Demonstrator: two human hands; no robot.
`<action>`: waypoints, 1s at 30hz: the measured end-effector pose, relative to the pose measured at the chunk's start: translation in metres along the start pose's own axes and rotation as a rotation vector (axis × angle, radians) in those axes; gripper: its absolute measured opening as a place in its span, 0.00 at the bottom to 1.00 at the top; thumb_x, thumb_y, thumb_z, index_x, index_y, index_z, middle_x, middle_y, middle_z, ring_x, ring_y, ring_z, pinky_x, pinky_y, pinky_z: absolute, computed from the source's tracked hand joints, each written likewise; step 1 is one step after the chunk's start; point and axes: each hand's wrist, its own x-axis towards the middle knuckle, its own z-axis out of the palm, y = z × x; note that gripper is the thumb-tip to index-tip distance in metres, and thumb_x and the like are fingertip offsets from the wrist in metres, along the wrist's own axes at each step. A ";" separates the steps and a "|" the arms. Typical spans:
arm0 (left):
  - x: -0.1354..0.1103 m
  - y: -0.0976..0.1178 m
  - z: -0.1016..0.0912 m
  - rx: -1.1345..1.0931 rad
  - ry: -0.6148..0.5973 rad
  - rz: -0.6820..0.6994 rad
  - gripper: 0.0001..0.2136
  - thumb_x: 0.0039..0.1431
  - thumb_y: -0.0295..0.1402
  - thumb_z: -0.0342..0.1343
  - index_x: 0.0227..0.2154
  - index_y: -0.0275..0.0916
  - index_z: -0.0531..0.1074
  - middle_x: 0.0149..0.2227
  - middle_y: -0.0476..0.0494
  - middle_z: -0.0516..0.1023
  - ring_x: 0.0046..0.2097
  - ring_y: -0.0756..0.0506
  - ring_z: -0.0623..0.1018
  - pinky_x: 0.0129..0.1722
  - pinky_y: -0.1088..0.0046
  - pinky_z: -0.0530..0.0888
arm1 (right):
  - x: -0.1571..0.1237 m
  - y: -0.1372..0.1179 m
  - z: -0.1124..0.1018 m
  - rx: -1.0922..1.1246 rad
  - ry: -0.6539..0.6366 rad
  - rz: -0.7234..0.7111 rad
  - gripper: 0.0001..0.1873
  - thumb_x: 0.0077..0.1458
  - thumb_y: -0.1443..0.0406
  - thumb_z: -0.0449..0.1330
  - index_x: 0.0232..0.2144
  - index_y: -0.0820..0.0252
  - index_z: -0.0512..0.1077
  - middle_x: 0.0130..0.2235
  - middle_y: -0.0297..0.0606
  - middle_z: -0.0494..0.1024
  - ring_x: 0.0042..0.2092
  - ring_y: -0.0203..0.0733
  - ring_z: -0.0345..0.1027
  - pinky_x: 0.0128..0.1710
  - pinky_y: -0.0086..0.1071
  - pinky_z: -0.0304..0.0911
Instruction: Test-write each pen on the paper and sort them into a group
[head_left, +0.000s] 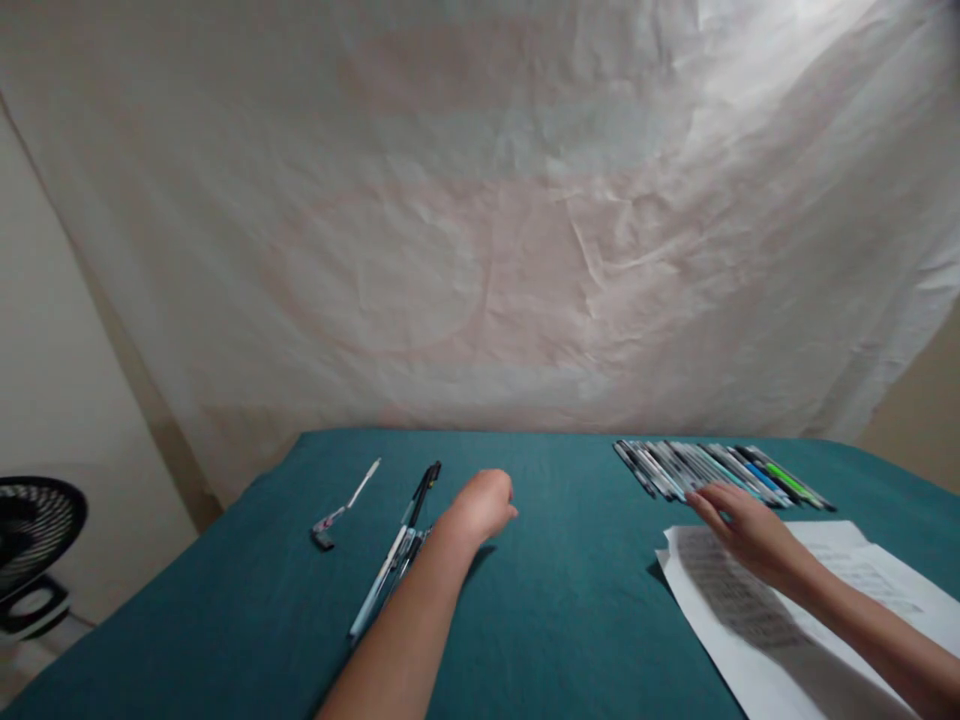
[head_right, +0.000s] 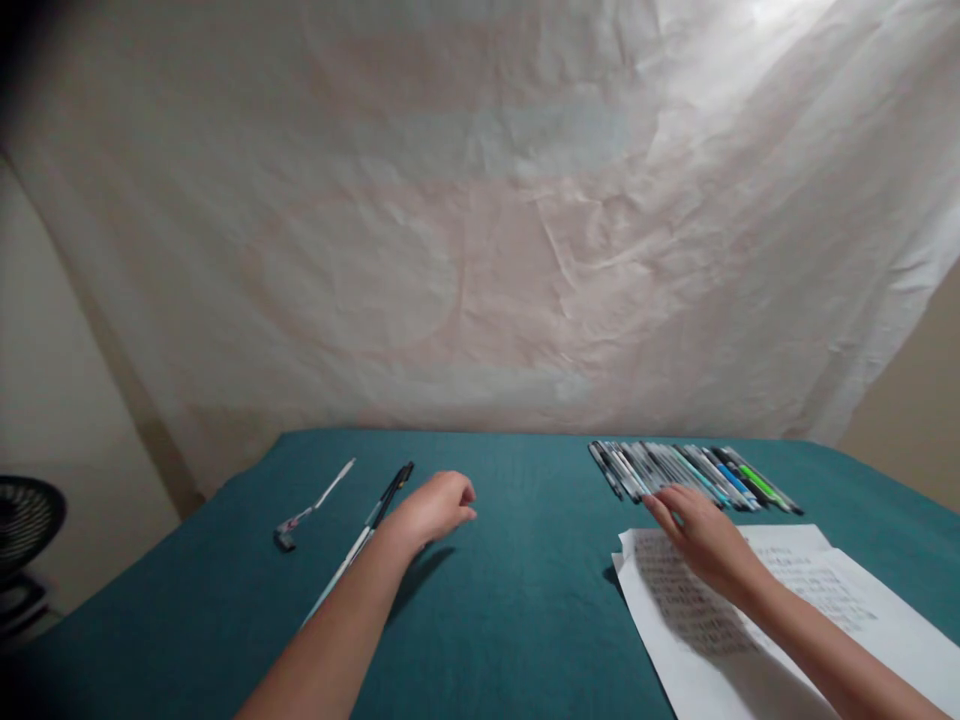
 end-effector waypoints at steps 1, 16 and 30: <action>-0.002 -0.008 -0.008 0.056 0.003 -0.057 0.10 0.44 0.26 0.58 0.34 0.33 0.74 0.40 0.34 0.76 0.44 0.40 0.74 0.42 0.69 0.67 | 0.002 -0.015 -0.001 0.022 0.022 -0.030 0.18 0.56 0.54 0.46 0.26 0.58 0.67 0.29 0.40 0.71 0.32 0.42 0.66 0.35 0.35 0.60; 0.000 -0.034 -0.012 0.251 -0.235 -0.301 0.15 0.29 0.27 0.67 0.27 0.35 0.75 0.32 0.39 0.78 0.34 0.42 0.77 0.32 0.72 0.70 | 0.003 -0.179 0.012 0.355 -0.160 -0.330 0.07 0.55 0.67 0.50 0.37 0.57 0.65 0.42 0.41 0.66 0.41 0.38 0.64 0.40 0.33 0.62; 0.003 -0.028 0.002 0.070 -0.268 -0.227 0.07 0.30 0.28 0.64 0.15 0.35 0.71 0.17 0.46 0.73 0.25 0.45 0.74 0.26 0.73 0.69 | -0.012 -0.178 0.032 0.472 -0.247 -0.266 0.07 0.55 0.68 0.48 0.36 0.57 0.65 0.41 0.40 0.65 0.37 0.36 0.64 0.37 0.31 0.63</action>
